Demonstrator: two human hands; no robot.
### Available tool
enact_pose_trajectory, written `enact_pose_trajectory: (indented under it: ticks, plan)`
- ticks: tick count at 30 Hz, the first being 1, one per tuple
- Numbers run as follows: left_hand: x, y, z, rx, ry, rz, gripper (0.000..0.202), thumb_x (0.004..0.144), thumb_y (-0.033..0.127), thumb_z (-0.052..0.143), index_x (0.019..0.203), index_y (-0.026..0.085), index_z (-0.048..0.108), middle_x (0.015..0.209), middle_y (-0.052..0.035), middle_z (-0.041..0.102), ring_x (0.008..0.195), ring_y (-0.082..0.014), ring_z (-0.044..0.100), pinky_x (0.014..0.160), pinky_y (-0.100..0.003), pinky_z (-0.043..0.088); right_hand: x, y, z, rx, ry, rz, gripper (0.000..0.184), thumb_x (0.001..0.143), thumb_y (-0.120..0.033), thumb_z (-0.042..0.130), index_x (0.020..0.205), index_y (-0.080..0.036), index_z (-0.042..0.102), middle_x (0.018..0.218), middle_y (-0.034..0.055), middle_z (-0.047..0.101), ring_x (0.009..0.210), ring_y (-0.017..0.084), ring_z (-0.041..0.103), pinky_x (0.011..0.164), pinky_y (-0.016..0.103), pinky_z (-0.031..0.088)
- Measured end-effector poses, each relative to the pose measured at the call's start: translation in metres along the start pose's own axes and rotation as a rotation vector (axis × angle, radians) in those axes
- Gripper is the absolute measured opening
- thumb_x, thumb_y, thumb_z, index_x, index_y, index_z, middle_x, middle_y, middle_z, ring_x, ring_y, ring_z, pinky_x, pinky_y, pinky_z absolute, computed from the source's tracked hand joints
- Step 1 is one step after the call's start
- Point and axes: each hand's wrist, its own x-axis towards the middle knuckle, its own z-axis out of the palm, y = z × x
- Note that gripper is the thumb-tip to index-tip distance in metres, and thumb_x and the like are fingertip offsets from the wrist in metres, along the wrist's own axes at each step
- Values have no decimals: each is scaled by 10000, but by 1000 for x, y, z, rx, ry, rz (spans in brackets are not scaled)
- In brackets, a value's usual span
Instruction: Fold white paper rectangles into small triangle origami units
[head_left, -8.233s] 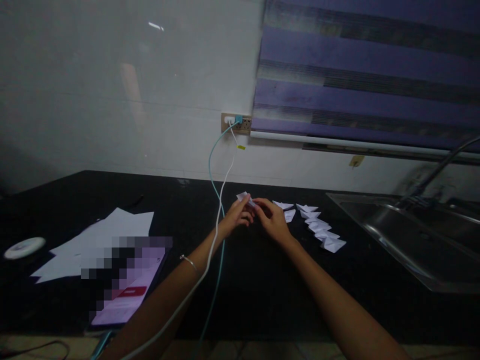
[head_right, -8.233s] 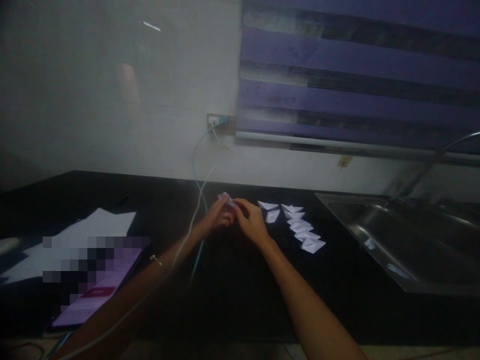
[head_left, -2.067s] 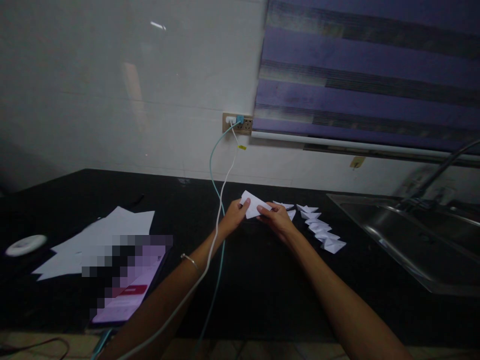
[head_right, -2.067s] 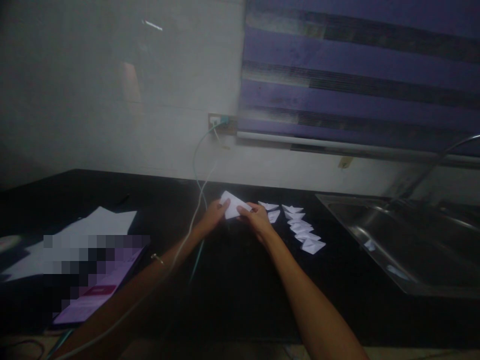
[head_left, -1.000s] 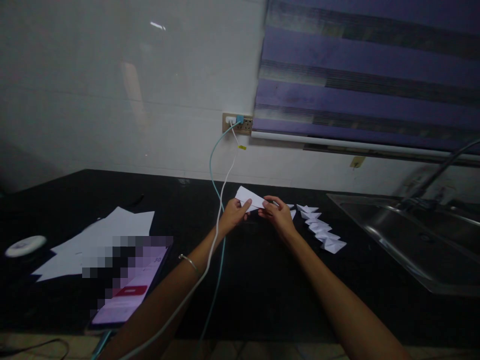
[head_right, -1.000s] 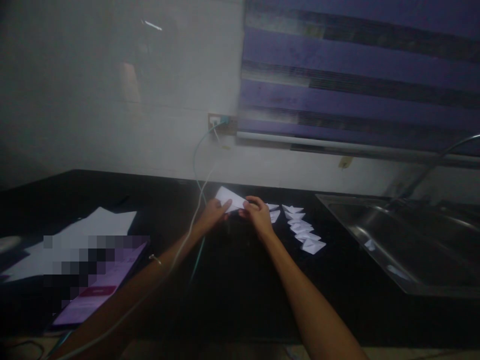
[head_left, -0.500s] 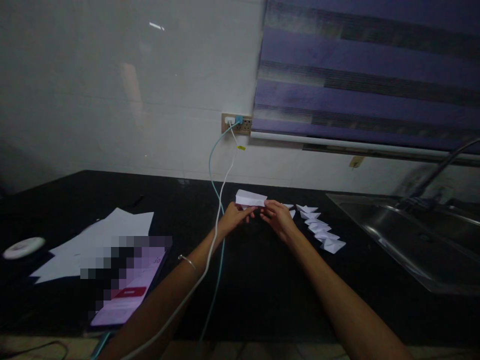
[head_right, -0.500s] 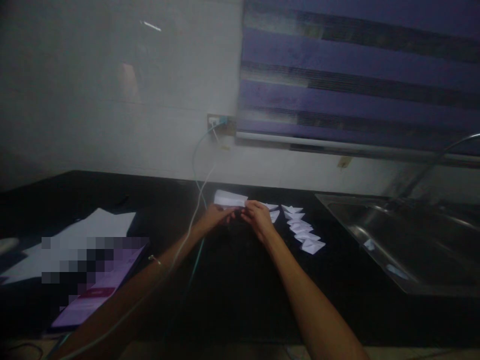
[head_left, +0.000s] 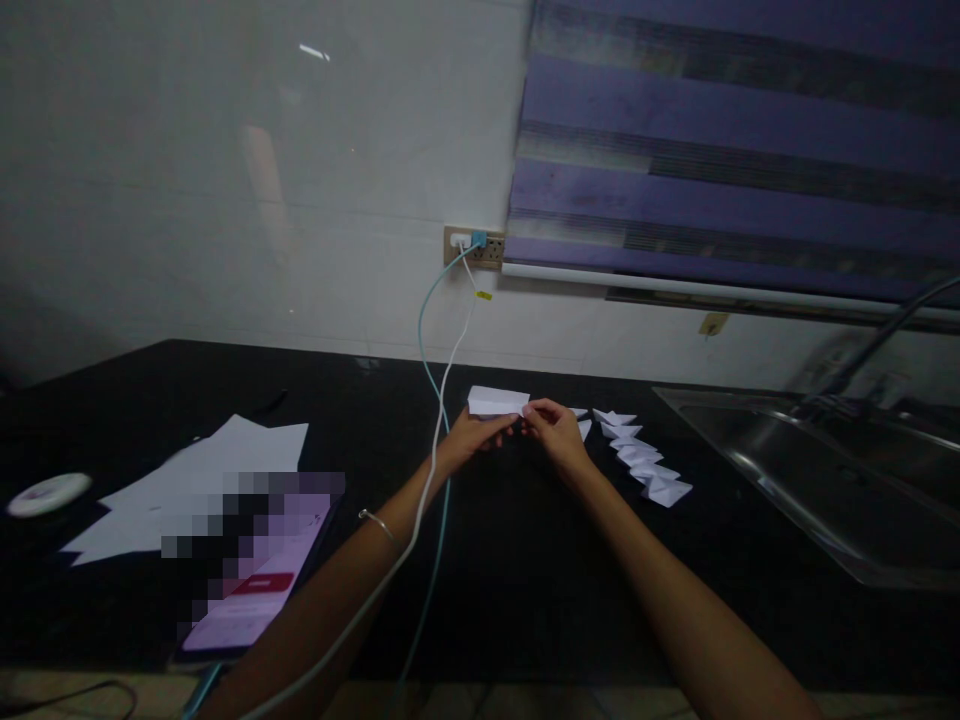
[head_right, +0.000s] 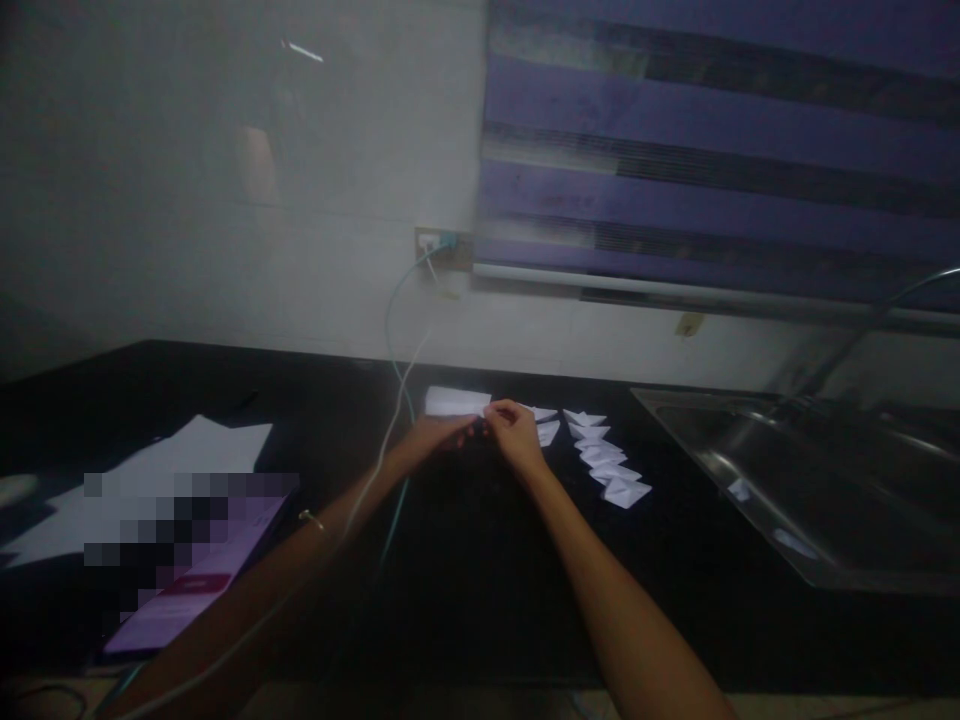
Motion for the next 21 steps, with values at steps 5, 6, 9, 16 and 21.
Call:
enact_pose_trajectory:
  ticks: [5,6,9,16,21]
  plan:
    - [-5,13,7,-17,-42,-3,348,754,492,626,767,148,677,597,-22,596,475,-85,477,436,-210,293,1,1,0,-111,11,-117,253,695,-417,690,757,-179,632,643,16,619,571,159,569,556,280,453]
    - [-6,15,8,-6,-29,-9,357,759,501,616,733,150,672,565,-16,580,469,-86,469,443,-214,298,1,0,0,-127,15,-134,249,703,-416,681,755,-179,626,636,13,610,565,158,562,550,277,446]
    - [-10,20,12,2,81,-5,356,745,495,634,648,154,652,519,-13,559,480,-97,477,478,-228,328,0,-2,1,-197,7,-205,239,733,-416,647,748,-180,613,643,14,600,589,160,556,570,277,444]
    - [-8,15,12,-50,277,14,250,673,397,729,634,160,659,491,-9,564,501,-118,513,503,-248,354,-5,-4,4,-300,5,-285,245,750,-436,607,758,-191,609,681,27,620,671,184,570,612,283,446]
    - [-7,14,12,-159,292,27,193,646,315,761,724,152,695,610,-51,656,665,-168,615,593,-264,436,-5,-3,5,-272,-19,-239,234,743,-427,626,744,-194,599,626,4,587,632,173,555,604,281,440]
